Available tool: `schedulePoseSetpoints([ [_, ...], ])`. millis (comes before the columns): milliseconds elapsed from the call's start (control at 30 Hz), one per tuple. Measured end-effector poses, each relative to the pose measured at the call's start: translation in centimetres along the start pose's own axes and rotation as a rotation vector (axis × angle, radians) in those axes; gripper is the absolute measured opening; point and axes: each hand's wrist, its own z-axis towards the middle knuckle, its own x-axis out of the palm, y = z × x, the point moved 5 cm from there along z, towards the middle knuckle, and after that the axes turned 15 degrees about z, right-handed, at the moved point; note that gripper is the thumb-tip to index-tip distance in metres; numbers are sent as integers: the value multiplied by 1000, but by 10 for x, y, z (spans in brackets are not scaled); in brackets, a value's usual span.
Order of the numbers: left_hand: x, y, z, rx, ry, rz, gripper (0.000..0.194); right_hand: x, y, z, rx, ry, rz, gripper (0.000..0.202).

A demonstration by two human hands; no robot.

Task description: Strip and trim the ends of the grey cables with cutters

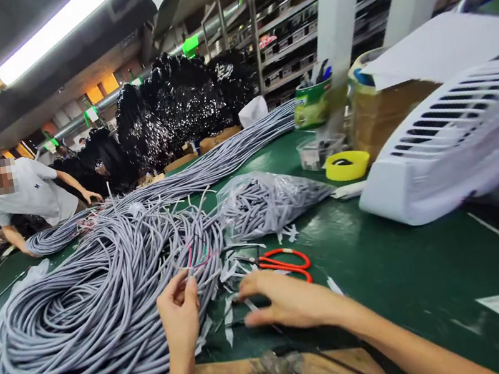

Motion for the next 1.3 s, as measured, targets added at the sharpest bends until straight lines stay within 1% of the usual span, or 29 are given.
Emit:
schedulePoseSetpoints([
  [33, 1, 1, -1, 8, 17, 26, 41, -10, -9, 2, 85, -55, -83, 17],
  [67, 3, 2, -2, 17, 30, 51, 40, -18, -18, 4, 157, -103, -132, 21],
  [167, 6, -1, -6, 69, 65, 117, 34, -29, -40, 10, 322, -183, -222, 25],
  [233, 8, -7, -10, 139, 89, 148, 28, -32, -49, 11, 373, -212, -241, 22],
  [333, 7, -19, -15, 232, 89, 174, 25, -39, -50, 8, 375, -255, -244, 13],
  [400, 5, -23, -18, 259, 73, 163, 27, -44, -42, 5, 300, -293, -199, 11],
  [433, 4, -24, -19, 268, 72, 148, 28, -46, -36, 4, 218, -327, -128, 12],
  [533, 4, -22, -20, 277, 81, 68, 35, -48, -11, 1, -105, -436, 200, 17],
  [567, 5, -20, -19, 270, 86, 37, 37, -46, -5, 0, -187, -458, 291, 18],
  [600, 5, -18, -19, 260, 91, 7, 38, -43, 1, 0, -237, -467, 344, 19],
  [667, 6, -16, -19, 248, 101, -32, 39, -37, 9, 0, -281, -462, 392, 21],
  [733, 7, -16, -19, 256, 113, -30, 38, -31, 14, -1, -292, -444, 415, 22],
  [867, 8, -20, -23, 318, 122, 62, 38, -23, 17, -2, -295, -356, 437, 15],
  [933, 8, -23, -25, 363, 119, 126, 37, -21, 17, -2, -306, -334, 429, 10],
  [1033, 9, -24, -27, 407, 112, 226, 34, -21, 14, -3, -341, -348, 398, 6],
  [1100, 11, -25, -28, 419, 118, 271, 34, -21, 12, -3, -382, -351, 367, 9],
  [1200, 12, -28, -29, 436, 146, 287, 34, -21, 13, -4, -450, -353, 305, 16],
  [1300, 12, -29, -29, 423, 170, 274, 37, -20, 17, -7, -483, -382, 225, 13],
])
